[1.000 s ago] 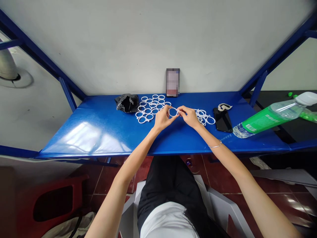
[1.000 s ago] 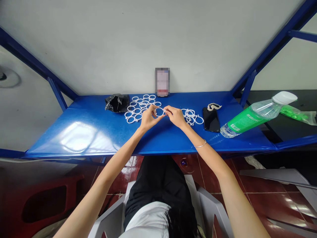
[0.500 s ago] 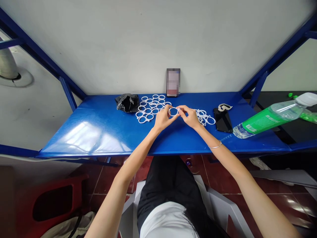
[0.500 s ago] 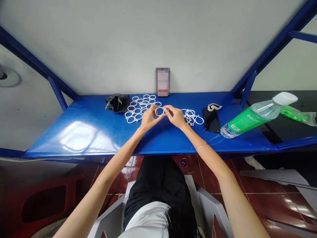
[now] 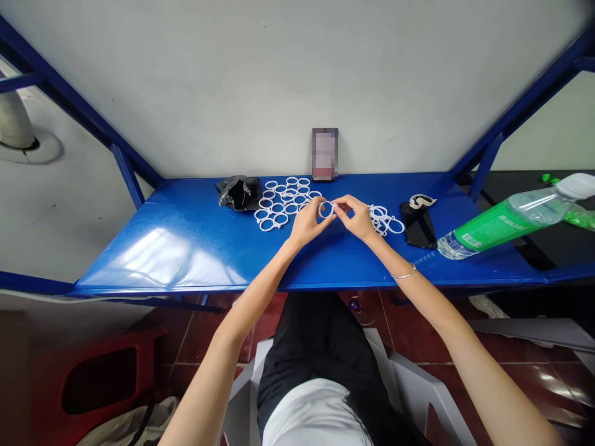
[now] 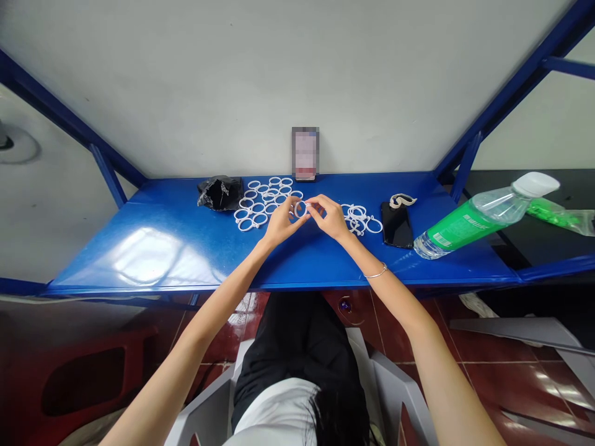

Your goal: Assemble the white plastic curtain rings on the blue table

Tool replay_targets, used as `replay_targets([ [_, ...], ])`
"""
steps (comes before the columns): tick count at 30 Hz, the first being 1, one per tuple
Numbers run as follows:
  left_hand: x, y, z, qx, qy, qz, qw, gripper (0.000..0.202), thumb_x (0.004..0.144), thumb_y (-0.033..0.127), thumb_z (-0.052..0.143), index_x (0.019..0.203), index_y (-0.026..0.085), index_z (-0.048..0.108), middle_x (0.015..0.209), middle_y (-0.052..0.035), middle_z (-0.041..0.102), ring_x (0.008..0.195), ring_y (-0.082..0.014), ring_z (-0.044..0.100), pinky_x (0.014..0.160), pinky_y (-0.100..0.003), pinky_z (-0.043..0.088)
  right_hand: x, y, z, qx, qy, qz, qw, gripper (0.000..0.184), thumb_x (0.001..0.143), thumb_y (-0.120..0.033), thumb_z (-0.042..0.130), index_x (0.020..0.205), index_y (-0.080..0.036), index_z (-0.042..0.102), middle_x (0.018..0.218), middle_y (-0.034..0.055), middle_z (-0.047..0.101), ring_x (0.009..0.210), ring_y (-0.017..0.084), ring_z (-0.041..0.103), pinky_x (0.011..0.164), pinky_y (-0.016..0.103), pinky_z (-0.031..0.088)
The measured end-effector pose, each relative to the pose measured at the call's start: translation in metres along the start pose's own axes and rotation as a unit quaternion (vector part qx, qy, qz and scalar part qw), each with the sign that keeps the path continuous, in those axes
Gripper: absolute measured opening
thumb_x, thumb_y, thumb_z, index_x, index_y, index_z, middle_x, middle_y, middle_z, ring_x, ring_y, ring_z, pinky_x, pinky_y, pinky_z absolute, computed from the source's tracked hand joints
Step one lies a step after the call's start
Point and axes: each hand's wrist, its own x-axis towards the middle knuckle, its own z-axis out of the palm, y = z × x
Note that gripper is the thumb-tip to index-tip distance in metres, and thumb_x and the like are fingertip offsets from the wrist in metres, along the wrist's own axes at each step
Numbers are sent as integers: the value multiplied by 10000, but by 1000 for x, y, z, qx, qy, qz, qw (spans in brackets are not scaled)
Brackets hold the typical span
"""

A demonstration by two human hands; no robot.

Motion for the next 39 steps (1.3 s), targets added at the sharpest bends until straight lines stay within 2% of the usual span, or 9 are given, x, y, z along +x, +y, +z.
replay_targets([
  [9, 1, -3, 1, 25, 0, 23, 999, 439, 907, 391, 618, 1280, 189, 504, 1100, -74, 652, 799, -136, 604, 689, -238, 498, 0, 1, 1, 0, 11, -9, 1000, 294, 954, -480, 539, 923, -230, 691, 874, 63, 720, 763, 203, 669, 678, 341, 558],
  [16, 0, -4, 1, 29, 5, 28, 999, 421, 905, 369, 629, 1275, 199, 522, 1096, -64, 643, 799, -131, 598, 683, -231, 499, -1, 3, 3, 13, 18, -4, 1000, 274, 957, -445, 544, 869, -227, 684, 875, 63, 730, 770, 210, 677, 701, 351, 551],
  [29, 0, -1, -1, 34, 10, 35, 999, 401, 913, 353, 632, 1269, 211, 516, 1102, -54, 636, 750, -107, 584, 680, -222, 494, -2, 8, 5, 23, 51, -46, 997, 164, 935, -320, 609, 830, -227, 696, 815, 32, 734, 725, 191, 677, 655, 324, 527],
  [39, 0, -2, 0, 41, 13, 42, 998, 404, 920, 368, 624, 1277, 213, 514, 1098, -58, 639, 753, -106, 592, 667, -219, 492, -1, 7, 4, 25, 55, -45, 997, 176, 931, -320, 615, 813, -225, 704, 796, 28, 732, 714, 183, 673, 662, 318, 529],
])
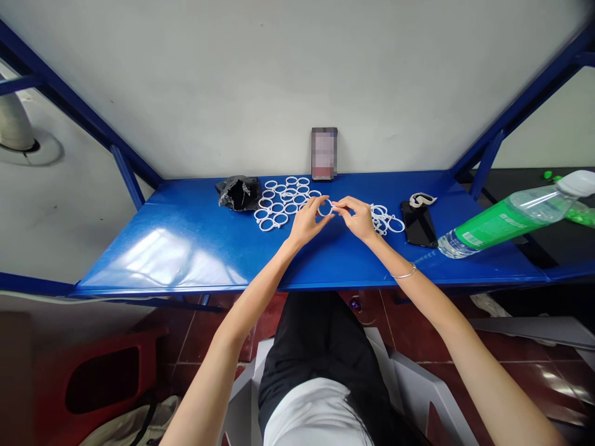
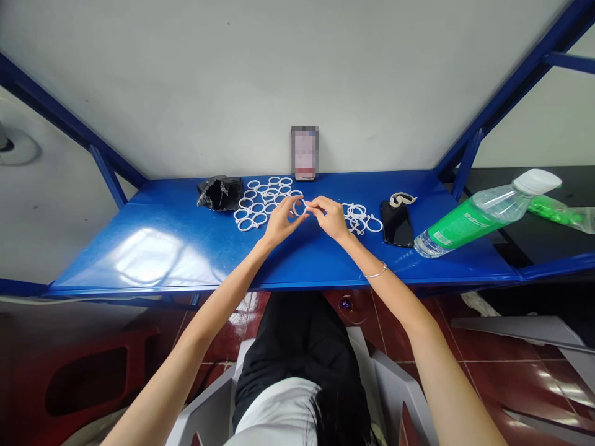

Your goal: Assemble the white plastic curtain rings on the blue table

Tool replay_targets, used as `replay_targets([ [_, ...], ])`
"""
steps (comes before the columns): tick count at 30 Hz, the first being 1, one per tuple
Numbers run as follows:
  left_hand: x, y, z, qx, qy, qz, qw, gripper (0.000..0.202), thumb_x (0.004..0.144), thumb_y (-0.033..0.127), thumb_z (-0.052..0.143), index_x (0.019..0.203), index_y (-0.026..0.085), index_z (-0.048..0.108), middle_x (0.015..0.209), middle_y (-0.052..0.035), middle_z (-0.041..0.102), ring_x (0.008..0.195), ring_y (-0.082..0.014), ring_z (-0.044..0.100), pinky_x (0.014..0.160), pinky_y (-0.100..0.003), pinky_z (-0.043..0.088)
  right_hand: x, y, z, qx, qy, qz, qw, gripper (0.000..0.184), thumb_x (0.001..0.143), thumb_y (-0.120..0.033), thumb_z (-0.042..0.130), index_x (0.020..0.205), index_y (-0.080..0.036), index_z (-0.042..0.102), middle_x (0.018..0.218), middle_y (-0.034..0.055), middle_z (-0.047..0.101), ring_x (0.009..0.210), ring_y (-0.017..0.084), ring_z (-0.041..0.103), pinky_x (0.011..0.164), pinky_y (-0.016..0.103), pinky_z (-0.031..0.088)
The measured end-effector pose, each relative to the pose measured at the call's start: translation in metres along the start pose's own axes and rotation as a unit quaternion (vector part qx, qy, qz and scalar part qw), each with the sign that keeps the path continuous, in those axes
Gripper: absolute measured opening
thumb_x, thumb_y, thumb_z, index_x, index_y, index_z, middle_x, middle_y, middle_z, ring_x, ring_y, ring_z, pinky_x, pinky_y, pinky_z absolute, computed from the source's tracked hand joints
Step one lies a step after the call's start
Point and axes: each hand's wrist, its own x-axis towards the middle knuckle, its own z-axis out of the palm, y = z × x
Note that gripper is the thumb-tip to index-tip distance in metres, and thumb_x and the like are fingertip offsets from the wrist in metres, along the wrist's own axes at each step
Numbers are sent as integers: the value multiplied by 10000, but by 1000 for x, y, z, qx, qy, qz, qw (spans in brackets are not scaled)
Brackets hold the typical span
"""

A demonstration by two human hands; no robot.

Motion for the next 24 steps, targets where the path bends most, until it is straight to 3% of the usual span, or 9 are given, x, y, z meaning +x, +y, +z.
replay_targets([
  [10, 0, -1, 1, -9, 6, 4, 1000, 399, 922, 374, 617, 1271, 206, 519, 1087, -57, 634, 747, -106, 585, 672, -223, 494, 1, -2, 0, 7, -7, 15, 1000, 211, 937, -374, 604, 828, -221, 702, 830, 42, 742, 709, 182, 675, 657, 320, 540],
  [20, 0, -2, 1, -22, 18, 0, 1000, 399, 925, 399, 610, 1265, 211, 520, 1064, -51, 635, 736, -107, 573, 691, -232, 502, 2, -5, -3, -3, -16, 44, 999, 261, 914, -469, 616, 963, -226, 697, 832, 40, 715, 667, 169, 633, 598, 305, 521],
  [24, 0, -2, 2, -26, 19, -3, 999, 395, 923, 397, 613, 1261, 215, 520, 1065, -50, 634, 734, -105, 574, 686, -229, 500, 2, -4, -2, -6, -10, 39, 999, 234, 912, -452, 625, 917, -223, 674, 839, 38, 702, 682, 167, 629, 602, 300, 511],
])
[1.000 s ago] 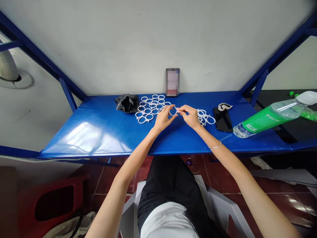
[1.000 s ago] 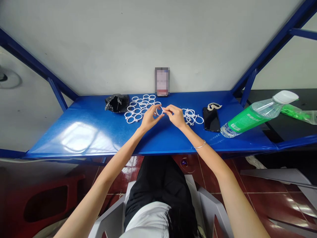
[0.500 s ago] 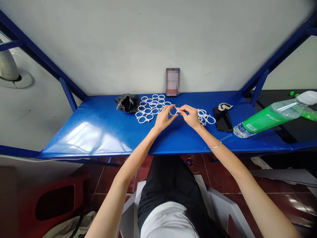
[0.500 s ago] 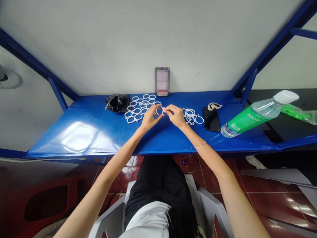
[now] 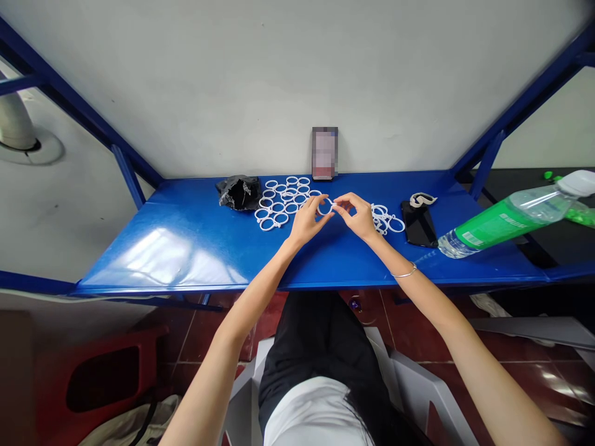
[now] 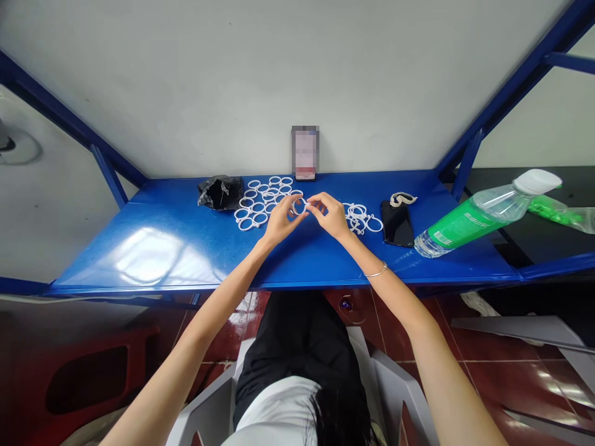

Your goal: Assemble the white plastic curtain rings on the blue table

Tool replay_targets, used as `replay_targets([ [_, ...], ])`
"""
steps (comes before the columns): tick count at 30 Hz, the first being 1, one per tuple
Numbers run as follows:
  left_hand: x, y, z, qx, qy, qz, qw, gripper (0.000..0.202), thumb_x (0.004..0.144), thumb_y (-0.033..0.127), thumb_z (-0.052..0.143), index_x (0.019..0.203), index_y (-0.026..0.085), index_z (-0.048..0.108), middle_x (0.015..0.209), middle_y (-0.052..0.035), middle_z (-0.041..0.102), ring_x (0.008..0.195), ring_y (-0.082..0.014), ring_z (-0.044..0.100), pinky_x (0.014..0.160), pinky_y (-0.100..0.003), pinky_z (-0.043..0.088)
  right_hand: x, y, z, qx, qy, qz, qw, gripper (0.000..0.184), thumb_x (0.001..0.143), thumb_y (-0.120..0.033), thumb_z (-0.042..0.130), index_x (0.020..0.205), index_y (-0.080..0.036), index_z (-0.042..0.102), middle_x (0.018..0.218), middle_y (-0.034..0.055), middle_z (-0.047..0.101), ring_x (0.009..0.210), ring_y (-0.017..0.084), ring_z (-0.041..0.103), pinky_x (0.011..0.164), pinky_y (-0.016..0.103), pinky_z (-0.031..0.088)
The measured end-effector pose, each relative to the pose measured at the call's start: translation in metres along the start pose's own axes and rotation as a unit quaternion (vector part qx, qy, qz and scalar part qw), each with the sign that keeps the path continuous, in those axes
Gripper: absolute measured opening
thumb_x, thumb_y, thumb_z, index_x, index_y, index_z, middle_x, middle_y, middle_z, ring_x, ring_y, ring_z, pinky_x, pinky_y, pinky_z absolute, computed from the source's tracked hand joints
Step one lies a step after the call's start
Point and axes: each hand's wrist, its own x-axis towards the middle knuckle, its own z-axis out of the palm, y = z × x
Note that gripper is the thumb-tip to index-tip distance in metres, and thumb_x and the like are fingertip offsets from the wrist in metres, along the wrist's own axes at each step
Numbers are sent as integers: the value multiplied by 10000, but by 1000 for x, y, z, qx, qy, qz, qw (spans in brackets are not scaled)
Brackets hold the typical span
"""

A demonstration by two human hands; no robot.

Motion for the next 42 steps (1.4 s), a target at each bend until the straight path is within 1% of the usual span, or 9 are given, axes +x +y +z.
replay_targets([
  [8, 0, 3, -1, 3, -13, -7, 1000, 395, 920, 390, 611, 1264, 216, 524, 1079, -55, 633, 749, -112, 583, 692, -234, 499, -1, 2, 1, 14, 7, -15, 1000, 225, 925, -418, 614, 817, -221, 633, 838, 45, 695, 758, 185, 648, 648, 314, 533],
  [15, 0, 4, -2, 16, -20, -10, 1000, 394, 918, 389, 616, 1261, 217, 526, 1087, -52, 636, 747, -112, 583, 674, -230, 499, -1, 4, 2, 12, 14, -19, 1000, 228, 927, -394, 610, 774, -225, 604, 820, 43, 688, 751, 187, 647, 648, 327, 538],
  [19, 0, 3, -2, 20, -17, -1, 1000, 398, 919, 374, 619, 1269, 209, 526, 1088, -51, 637, 749, -109, 586, 657, -224, 492, -1, 3, 2, 17, 14, -19, 1000, 238, 925, -387, 612, 754, -224, 594, 810, 43, 677, 739, 186, 638, 647, 326, 533],
  [24, 0, 5, -3, 18, -21, -7, 1000, 398, 912, 368, 632, 1261, 205, 531, 1097, -55, 636, 740, -106, 583, 670, -226, 496, -1, 3, 2, 24, 17, -25, 999, 235, 921, -362, 622, 737, -220, 585, 801, 39, 666, 727, 181, 627, 639, 321, 518],
  [27, 1, 5, -3, 20, -24, -7, 999, 397, 917, 369, 626, 1266, 207, 527, 1105, -58, 636, 741, -104, 584, 664, -223, 495, -1, 3, 2, 25, 21, -29, 999, 235, 917, -357, 628, 733, -218, 585, 796, 37, 664, 719, 178, 623, 634, 318, 513],
  [31, 1, 6, -3, 21, -21, -5, 1000, 399, 917, 371, 627, 1266, 208, 528, 1098, -57, 638, 736, -104, 585, 665, -225, 495, -1, 3, 2, 20, 18, -17, 999, 245, 913, -368, 630, 722, -219, 597, 804, 39, 671, 713, 181, 623, 641, 332, 515],
  [37, 0, 5, -3, 20, -17, -2, 1000, 400, 919, 376, 624, 1271, 215, 528, 1095, -57, 635, 731, -104, 587, 667, -226, 497, -1, 3, 2, 35, 25, -26, 999, 244, 901, -359, 645, 704, -219, 612, 791, 40, 675, 706, 185, 629, 638, 343, 519],
  [42, 0, 5, -3, 21, -21, -7, 1000, 400, 916, 386, 625, 1271, 226, 531, 1099, -57, 634, 740, -109, 589, 686, -234, 504, 0, 2, 1, 28, 22, -23, 999, 279, 908, -383, 630, 681, -222, 611, 786, 45, 683, 712, 191, 637, 653, 357, 531],
])
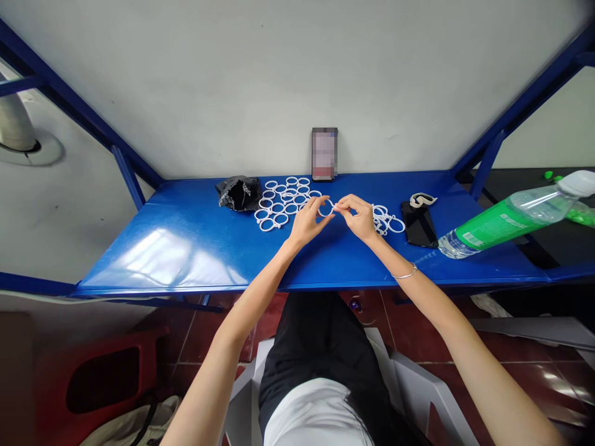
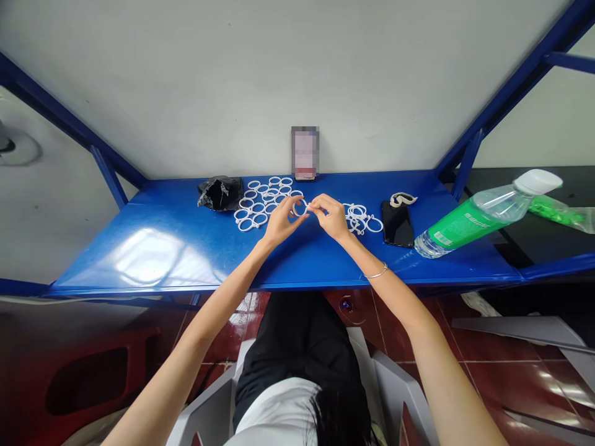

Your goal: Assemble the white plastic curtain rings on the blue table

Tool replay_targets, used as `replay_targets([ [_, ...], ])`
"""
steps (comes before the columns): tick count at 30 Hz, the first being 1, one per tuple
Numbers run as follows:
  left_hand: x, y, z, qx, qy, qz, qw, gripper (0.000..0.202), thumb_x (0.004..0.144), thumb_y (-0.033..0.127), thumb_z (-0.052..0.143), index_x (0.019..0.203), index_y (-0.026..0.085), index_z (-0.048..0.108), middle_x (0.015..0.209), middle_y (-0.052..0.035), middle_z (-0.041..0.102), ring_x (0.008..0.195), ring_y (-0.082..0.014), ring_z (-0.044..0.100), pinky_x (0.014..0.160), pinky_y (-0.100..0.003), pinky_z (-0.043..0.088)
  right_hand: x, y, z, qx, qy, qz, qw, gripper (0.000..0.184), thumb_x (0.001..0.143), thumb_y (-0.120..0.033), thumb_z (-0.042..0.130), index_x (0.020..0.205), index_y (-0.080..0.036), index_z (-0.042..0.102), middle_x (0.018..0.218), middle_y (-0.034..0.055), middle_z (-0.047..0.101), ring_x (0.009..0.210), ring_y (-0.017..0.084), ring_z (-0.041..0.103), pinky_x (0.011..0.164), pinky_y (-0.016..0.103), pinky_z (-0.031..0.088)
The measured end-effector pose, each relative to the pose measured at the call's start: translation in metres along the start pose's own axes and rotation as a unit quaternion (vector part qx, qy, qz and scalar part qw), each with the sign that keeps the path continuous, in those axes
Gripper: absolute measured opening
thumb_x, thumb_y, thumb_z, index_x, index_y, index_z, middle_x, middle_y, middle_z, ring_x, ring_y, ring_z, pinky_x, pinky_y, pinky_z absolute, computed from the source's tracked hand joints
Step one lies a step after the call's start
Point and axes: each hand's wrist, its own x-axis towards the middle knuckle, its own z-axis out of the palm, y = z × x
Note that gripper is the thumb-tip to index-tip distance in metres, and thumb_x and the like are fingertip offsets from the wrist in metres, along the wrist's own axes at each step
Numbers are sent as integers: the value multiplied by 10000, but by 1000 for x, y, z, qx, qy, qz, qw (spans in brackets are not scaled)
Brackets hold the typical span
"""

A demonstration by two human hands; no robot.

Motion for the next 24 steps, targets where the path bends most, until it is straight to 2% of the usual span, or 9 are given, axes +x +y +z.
replay_targets([
  [13, 0, -1, -1, 7, 2, -1, 1000, 402, 921, 400, 614, 1271, 222, 531, 1098, -58, 637, 744, -111, 588, 676, -232, 495, 0, -1, 0, -4, 0, 16, 1000, 262, 895, -419, 649, 728, -216, 648, 802, 49, 698, 704, 189, 636, 603, 338, 515],
  [24, 0, -2, 0, 10, 15, 5, 1000, 397, 927, 406, 604, 1265, 212, 530, 1085, -61, 642, 743, -112, 593, 666, -228, 494, 2, -4, -2, -23, -3, -2, 1000, 238, 894, -438, 653, 801, -221, 687, 800, 51, 710, 670, 174, 626, 579, 314, 520],
])
